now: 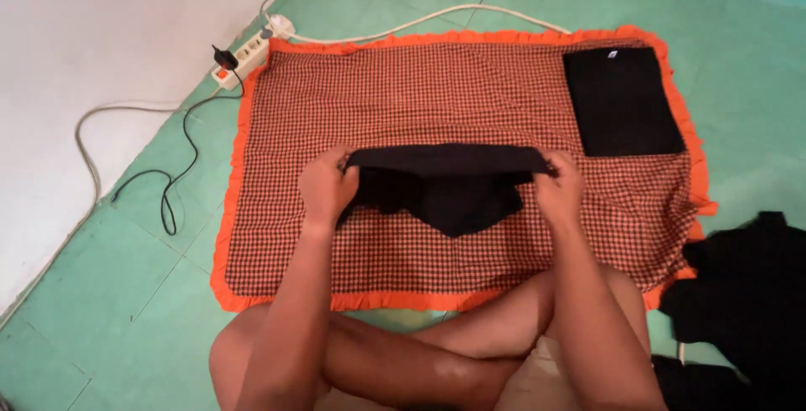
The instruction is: The person sits cross-legged on a patterned mat and folds a black t-shirt by hand. They smooth the fabric, fold the sleeves inward, and fold the shirt into a compact rectangle.
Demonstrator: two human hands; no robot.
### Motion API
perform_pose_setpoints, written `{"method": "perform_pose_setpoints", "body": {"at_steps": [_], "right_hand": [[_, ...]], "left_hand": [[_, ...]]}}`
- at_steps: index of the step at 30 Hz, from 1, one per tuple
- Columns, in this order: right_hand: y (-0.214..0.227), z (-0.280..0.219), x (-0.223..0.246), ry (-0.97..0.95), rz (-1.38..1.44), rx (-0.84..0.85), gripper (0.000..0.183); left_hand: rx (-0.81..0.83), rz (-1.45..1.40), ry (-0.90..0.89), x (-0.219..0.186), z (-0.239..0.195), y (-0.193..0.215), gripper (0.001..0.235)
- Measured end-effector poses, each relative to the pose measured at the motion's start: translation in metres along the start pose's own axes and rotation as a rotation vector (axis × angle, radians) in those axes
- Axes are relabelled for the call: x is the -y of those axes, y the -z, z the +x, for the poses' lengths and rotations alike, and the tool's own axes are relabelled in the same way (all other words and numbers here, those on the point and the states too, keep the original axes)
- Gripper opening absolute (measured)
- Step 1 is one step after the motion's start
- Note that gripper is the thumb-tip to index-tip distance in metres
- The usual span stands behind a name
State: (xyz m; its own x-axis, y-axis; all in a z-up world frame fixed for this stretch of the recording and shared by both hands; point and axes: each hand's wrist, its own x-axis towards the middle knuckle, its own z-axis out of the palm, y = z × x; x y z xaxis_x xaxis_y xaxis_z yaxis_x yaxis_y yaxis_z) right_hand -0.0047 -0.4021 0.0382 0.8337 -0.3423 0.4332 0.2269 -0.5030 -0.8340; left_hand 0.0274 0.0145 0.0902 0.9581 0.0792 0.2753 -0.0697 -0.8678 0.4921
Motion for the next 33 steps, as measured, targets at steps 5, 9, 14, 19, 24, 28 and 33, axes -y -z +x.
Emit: {"method": "perform_pose_setpoints", "body": {"at_steps": [5,9,14,19,24,28,33], "right_hand": [[-0.019,-0.012,-0.014,-0.444,0.258,0.078,0.01],[0.011,-0.012,0.036,-0.456,-0.364,0.481,0.029],[0.026,-0.017,0.14,-0.485,-0.487,0.914,0.072],[-0.012,-0.052,0.117,-0.406,-0.144,1.049,0.068],[-0.019,-0.055,0.141,-0.291,0.111,0.966,0.076],[-0.045,-0.053,0.022,-0.533,-0.253,0.52,0.07],[-0.03,-0.044,0.036,-0.549,-0.047,0.403,0.111]], "left_hand": [[0.044,-0.503,0.349,-0.02,-0.016,-0.012,0.036],[0.228,-1.45,0.965,-0.029,-0.021,-0.024,0.067],[0.37,-1.304,0.928,-0.107,-0.011,0.026,0.081],[0.326,-1.238,0.614,-0.096,0.047,-0.073,0.066],[0.413,-1.351,0.033,-0.148,0.1,-0.127,0.044],[0.64,-1.523,0.335,-0.229,0.062,-0.109,0.053],[0.863,-1.468,0.635,-0.256,0.039,-0.179,0.073]]}}
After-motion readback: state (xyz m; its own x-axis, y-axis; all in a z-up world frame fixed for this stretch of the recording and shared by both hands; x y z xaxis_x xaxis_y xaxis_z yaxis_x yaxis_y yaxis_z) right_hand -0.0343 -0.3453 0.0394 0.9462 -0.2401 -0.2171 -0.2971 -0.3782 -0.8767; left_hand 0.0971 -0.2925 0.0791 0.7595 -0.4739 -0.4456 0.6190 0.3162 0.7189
